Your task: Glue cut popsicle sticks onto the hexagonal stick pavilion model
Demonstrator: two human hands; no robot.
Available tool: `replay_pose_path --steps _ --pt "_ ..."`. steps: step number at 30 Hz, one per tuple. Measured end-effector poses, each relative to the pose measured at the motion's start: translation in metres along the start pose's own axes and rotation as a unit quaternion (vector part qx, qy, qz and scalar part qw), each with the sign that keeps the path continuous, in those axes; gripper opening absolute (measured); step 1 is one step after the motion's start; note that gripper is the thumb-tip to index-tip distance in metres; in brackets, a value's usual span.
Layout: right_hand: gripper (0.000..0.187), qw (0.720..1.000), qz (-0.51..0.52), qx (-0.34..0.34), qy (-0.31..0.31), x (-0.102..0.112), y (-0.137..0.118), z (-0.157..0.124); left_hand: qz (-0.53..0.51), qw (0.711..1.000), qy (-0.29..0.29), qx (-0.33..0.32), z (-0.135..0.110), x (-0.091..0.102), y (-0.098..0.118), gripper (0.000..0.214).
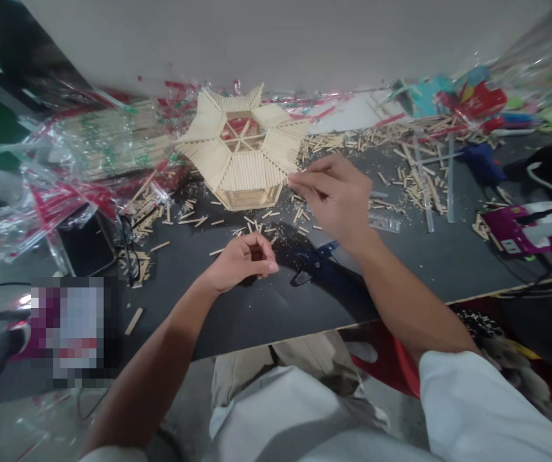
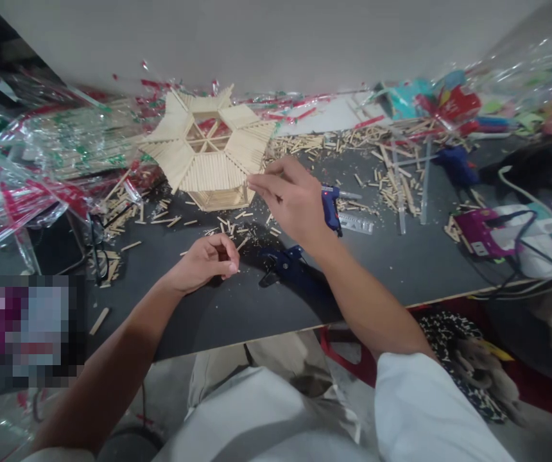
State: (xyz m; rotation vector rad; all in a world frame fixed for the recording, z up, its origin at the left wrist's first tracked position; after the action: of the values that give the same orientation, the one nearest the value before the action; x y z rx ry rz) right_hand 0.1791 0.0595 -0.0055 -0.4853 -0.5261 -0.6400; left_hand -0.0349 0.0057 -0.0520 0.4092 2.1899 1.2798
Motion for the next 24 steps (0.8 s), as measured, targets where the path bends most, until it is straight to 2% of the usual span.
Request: replay_pose_path --steps 5,10,16,21,24 --pt "0.018 1.000 -0.012 0.016 -0.011 0.002 -0.003 -0.004 0.016 0.999 -0.033 0.016 -0.002 0.000 0.002 0.038" --pt "0.019 0.998 -0.010 0.056 -0.007 0.005 -0.004 -0.005 0.022 0.999 -0.031 0.023 -0.002 -0.001 0.003 0.038" --pt "0.025 0.995 -0.073 0.038 -0.056 0.002 -0.004 -0.006 0.024 0.999 -0.031 0.025 -0.002 0.000 0.003 0.040" --pt "0.022 0.991 -0.088 0.099 -0.009 -0.003 -0.001 -0.008 0.024 0.998 -0.040 0.031 -0.003 0.001 0.003 0.041" --pt "0.021 0.992 -0.088 0.091 -0.005 -0.005 0.000 -0.010 0.024 0.998 -0.045 0.030 -0.003 0.000 0.002 0.040"
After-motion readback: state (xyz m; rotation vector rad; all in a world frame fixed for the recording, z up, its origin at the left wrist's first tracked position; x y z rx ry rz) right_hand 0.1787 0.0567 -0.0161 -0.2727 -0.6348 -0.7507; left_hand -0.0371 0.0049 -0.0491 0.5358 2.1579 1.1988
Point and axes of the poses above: each hand's wrist, its own z-axis towards the middle knuckle, its own x-axis out of the back of the hand, y = z × x, the point moved 2 cm from there along z, towards the middle knuckle, and after that the axes turned 12 degrees about x, right-handed, at the moved point
